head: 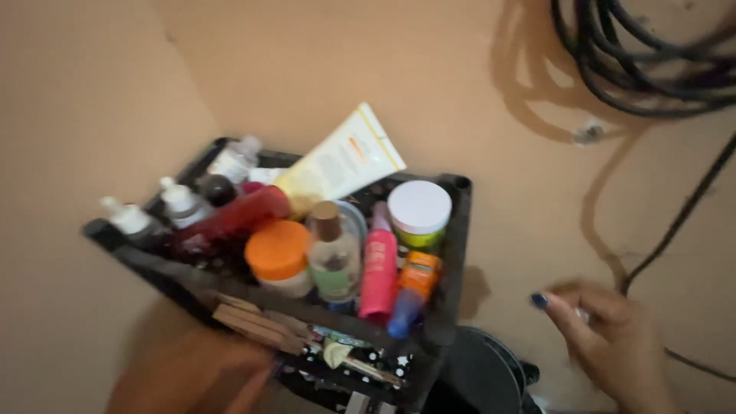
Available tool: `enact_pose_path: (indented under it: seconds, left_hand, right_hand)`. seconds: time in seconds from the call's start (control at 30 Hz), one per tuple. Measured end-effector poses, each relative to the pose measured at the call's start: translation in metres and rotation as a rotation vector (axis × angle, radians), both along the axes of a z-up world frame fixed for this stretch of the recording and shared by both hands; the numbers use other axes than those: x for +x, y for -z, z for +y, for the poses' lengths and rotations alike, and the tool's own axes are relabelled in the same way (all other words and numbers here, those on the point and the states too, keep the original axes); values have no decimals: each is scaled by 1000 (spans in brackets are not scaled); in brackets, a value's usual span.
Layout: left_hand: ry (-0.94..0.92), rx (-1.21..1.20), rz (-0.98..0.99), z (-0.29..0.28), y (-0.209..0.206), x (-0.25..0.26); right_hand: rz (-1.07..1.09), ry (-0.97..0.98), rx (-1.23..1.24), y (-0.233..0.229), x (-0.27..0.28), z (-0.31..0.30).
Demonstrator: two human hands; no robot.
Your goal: Organize personal care items and small electronics on a multi-tier storage shelf.
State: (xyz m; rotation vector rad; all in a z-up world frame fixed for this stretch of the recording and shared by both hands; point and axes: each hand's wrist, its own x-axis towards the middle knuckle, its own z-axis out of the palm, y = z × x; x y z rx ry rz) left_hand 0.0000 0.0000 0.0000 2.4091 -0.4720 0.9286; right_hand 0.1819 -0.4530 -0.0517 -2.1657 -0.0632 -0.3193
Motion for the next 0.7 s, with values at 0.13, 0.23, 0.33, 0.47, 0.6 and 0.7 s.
enact_pose_path:
  seconds: [0.13, 0.23, 0.33, 0.47, 0.6, 0.7]
  left_hand:
    - [-60, -19, -57, -48, -135, 73]
    - [-172, 46, -133, -46, -156, 115]
    - [-315, 194, -135, -27, -166, 146]
    - [-279, 203, 540, -6, -200, 139]
    - [-25, 62, 729, 30, -185, 137]
    - [97, 129, 417, 48, -156, 153]
  right_hand:
    - [-433, -346, -53, -154, -3, 105]
    - [-112, -223, -221, -208, 15, 158]
    - [-54, -160, -478, -229, 37, 187]
    - [59, -370, -237, -202, 92, 185]
    - [186, -542, 65, -197, 108, 194]
    - [173, -497, 19, -215, 99, 204]
